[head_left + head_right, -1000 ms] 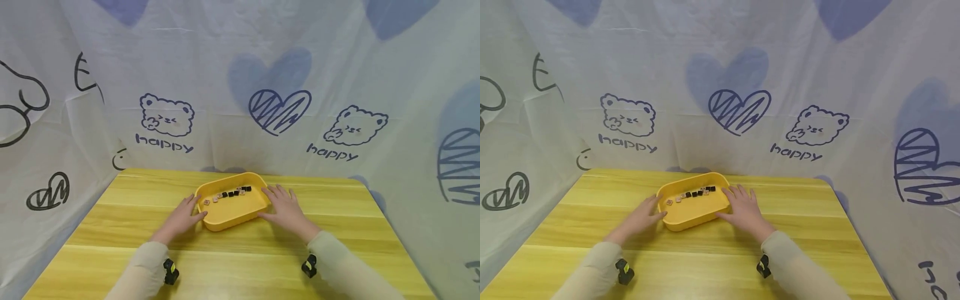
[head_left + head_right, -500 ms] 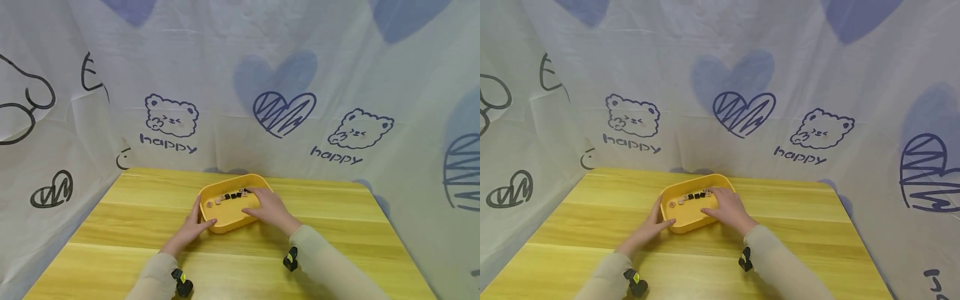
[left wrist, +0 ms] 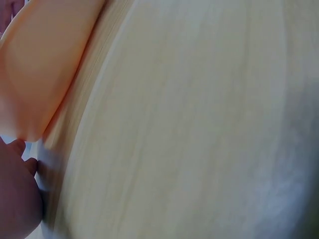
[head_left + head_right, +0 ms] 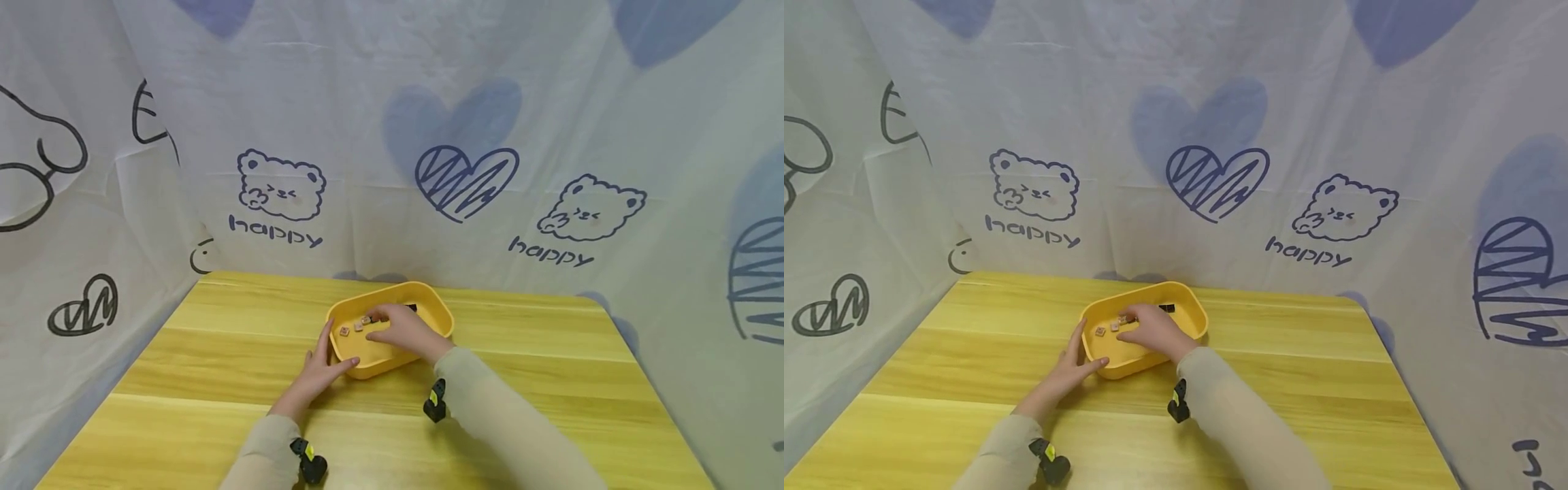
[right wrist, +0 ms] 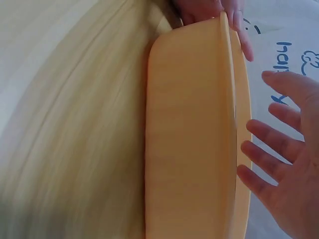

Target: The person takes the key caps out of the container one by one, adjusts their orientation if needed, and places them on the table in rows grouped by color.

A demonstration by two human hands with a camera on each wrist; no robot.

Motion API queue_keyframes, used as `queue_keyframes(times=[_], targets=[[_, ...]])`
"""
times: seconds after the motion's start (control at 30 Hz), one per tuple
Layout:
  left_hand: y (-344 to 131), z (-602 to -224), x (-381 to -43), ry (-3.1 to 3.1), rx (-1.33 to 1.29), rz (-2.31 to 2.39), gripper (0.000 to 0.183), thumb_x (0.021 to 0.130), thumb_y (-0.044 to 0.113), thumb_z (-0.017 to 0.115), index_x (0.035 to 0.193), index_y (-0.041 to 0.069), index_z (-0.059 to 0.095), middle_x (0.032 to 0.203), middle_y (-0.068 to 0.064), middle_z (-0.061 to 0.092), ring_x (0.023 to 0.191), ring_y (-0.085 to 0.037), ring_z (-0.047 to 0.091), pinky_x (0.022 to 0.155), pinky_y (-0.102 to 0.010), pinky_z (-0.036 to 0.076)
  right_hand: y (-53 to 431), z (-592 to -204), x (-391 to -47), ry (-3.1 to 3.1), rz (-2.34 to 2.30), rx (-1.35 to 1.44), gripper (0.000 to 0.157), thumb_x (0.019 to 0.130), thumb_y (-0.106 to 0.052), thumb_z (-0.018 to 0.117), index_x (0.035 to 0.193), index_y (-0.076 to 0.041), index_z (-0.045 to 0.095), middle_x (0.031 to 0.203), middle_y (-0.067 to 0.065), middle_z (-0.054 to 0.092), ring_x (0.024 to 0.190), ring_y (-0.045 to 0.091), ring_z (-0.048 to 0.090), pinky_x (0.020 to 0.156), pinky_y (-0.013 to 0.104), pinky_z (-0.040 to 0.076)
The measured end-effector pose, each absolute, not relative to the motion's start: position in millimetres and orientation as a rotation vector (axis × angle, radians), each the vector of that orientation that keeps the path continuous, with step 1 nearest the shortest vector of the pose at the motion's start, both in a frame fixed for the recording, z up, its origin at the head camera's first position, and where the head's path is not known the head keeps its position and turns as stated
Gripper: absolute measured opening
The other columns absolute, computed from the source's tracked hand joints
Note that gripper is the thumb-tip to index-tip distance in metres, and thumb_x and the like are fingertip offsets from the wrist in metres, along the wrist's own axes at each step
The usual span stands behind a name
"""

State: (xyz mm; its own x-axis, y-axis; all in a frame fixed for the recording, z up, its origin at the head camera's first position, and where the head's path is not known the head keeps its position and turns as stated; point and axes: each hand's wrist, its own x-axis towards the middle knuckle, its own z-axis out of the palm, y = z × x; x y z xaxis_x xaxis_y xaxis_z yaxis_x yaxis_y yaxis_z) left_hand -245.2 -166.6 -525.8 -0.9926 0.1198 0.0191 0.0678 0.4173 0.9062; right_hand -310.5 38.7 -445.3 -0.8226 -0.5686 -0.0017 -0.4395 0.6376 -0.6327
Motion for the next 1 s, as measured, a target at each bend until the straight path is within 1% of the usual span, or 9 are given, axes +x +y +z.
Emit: queue_keyframes(times=[0.07, 0.23, 0.33, 0.47, 0.57, 0.67, 0.87, 1.0], targets=[[-165.2, -526.4, -245.6, 2.608, 0.173, 1.652, 0.099, 0.090, 0.032, 0.070, 0.157, 0.013, 0.000, 0.159, -0.024, 0.007, 0.144, -0.045, 0.008, 0.111, -0.061, -0.012, 33.1, -444.7, -314.1, 2.623, -0.939, -0.829, 0.047, 0.088, -0.027, 0.074, 0.128, -0.006, 0.063, 0.124, 0.010, 0.064, 0.118, 0.029, 0.057, 0.099, 0.041, 0.045], [-162.0, -528.4, -246.3, 2.590, 0.169, 1.656, 0.099, 0.090, 0.032, 0.069, 0.157, 0.015, -0.001, 0.160, -0.023, 0.006, 0.143, -0.048, 0.005, 0.111, -0.062, -0.012, 21.6, -442.2, -322.5, 2.573, -0.859, -0.811, 0.044, 0.088, -0.024, 0.074, 0.129, -0.010, 0.063, 0.124, 0.008, 0.064, 0.118, 0.026, 0.057, 0.099, 0.038, 0.046], [-162.3, -528.4, -245.5, 2.583, 0.159, 1.666, 0.098, 0.090, 0.033, 0.069, 0.158, 0.017, -0.001, 0.160, -0.022, 0.005, 0.142, -0.051, -0.001, 0.111, -0.062, -0.012, 13.9, -441.7, -328.6, 2.536, -0.833, -0.834, 0.042, 0.088, -0.018, 0.074, 0.128, -0.009, 0.063, 0.124, 0.010, 0.064, 0.117, 0.027, 0.057, 0.098, 0.038, 0.046], [-164.0, -527.2, -242.2, 2.583, 0.132, 1.647, 0.099, 0.090, 0.034, 0.069, 0.158, 0.018, -0.002, 0.160, -0.022, 0.003, 0.140, -0.054, -0.006, 0.111, -0.062, -0.011, 3.0, -445.4, -338.0, 2.494, -0.774, -0.902, 0.041, 0.086, -0.011, 0.074, 0.126, -0.007, 0.065, 0.123, 0.009, 0.065, 0.113, 0.025, 0.059, 0.094, 0.032, 0.049], [-164.6, -526.9, -240.5, 2.575, 0.127, 1.639, 0.099, 0.091, 0.036, 0.069, 0.158, 0.018, -0.003, 0.160, -0.024, 0.003, 0.140, -0.054, -0.007, 0.110, -0.063, -0.011, -2.6, -450.9, -344.4, 2.478, -0.734, -0.911, 0.040, 0.085, -0.009, 0.075, 0.124, -0.007, 0.066, 0.123, 0.007, 0.065, 0.107, 0.019, 0.062, 0.089, 0.027, 0.050], [-164.7, -527.9, -240.7, 2.568, 0.130, 1.640, 0.099, 0.091, 0.036, 0.068, 0.158, 0.018, -0.003, 0.160, -0.024, 0.004, 0.140, -0.053, -0.006, 0.111, -0.062, -0.011, -6.5, -455.5, -349.3, 2.465, -0.711, -0.900, 0.041, 0.085, -0.009, 0.076, 0.124, -0.007, 0.066, 0.123, 0.005, 0.066, 0.105, 0.017, 0.063, 0.088, 0.025, 0.050], [-166.4, -527.5, -240.9, 2.569, 0.124, 1.633, 0.099, 0.092, 0.036, 0.068, 0.157, 0.020, -0.004, 0.160, -0.023, 0.004, 0.139, -0.054, -0.011, 0.110, -0.063, -0.012, -13.4, -459.3, -355.7, 2.434, -0.672, -0.908, 0.043, 0.084, -0.006, 0.076, 0.126, -0.010, 0.067, 0.125, 0.003, 0.065, 0.114, 0.018, 0.059, 0.094, 0.027, 0.048], [-166.2, -525.6, -241.4, 2.575, 0.132, 1.630, 0.100, 0.091, 0.037, 0.068, 0.158, 0.019, -0.004, 0.159, -0.024, 0.006, 0.141, -0.052, -0.006, 0.111, -0.060, -0.013, -16.9, -460.7, -359.3, 2.438, -0.624, -0.926, 0.045, 0.083, -0.002, 0.074, 0.126, -0.011, 0.067, 0.125, 0.000, 0.065, 0.120, 0.017, 0.055, 0.099, 0.028, 0.045]])
